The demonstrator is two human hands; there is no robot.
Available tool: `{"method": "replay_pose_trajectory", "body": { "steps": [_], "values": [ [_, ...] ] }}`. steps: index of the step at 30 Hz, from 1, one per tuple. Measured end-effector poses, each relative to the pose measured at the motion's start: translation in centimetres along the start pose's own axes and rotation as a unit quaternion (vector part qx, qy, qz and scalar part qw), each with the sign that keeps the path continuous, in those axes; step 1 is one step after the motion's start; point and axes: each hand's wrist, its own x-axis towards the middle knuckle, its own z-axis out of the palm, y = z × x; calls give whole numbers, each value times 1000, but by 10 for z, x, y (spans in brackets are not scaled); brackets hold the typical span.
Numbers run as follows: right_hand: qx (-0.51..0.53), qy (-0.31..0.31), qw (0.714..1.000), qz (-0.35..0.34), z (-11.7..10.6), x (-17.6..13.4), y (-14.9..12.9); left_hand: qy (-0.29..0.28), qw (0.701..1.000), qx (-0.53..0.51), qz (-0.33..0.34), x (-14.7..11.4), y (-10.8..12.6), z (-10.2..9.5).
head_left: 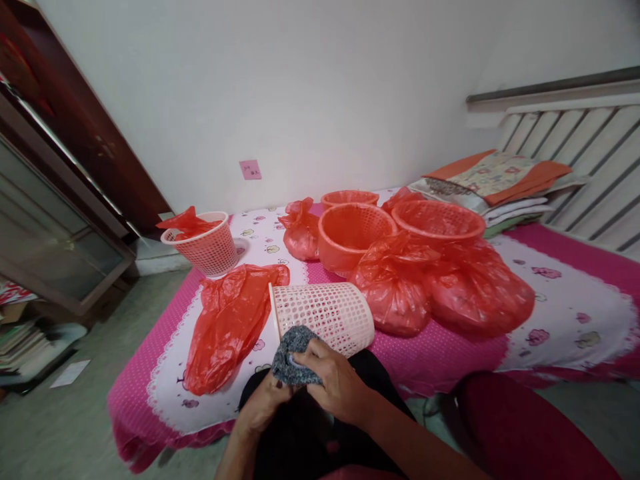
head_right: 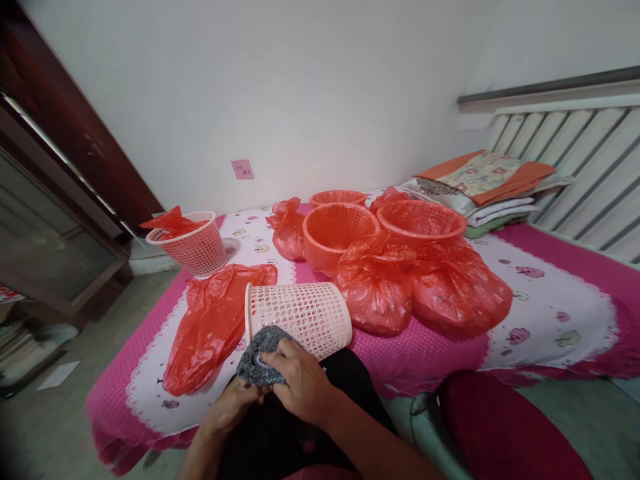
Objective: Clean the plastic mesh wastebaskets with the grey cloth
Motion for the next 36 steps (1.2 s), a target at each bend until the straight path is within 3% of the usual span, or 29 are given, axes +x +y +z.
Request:
{"method": "replay_pose_trajectory", "body": {
  "steps": [3,5,10,14,18,26,36],
  "values": [
    [-17,5,1000,-6,1,-3,-2,-31,992,-121,22,-4,22,-15],
    [-18,6,1000,-8,2,-4,-4,-27,987,-154,29,-3,42,-16],
    [-22,-1,999,-23,5,-5,-4,23,994,-101,43,11,74,14],
    [-59,-18,998,-30,3,-8,-2,55,996,-75,15,18,71,29],
    [-109,-52,992,-43,3,-14,2,60,994,-76,59,26,62,26],
    [-167,-128,977,-44,-3,-20,3,145,984,-17,98,33,54,26],
    [-183,-111,977,-20,14,-36,28,124,988,-19,87,29,60,34]
  ]
}}
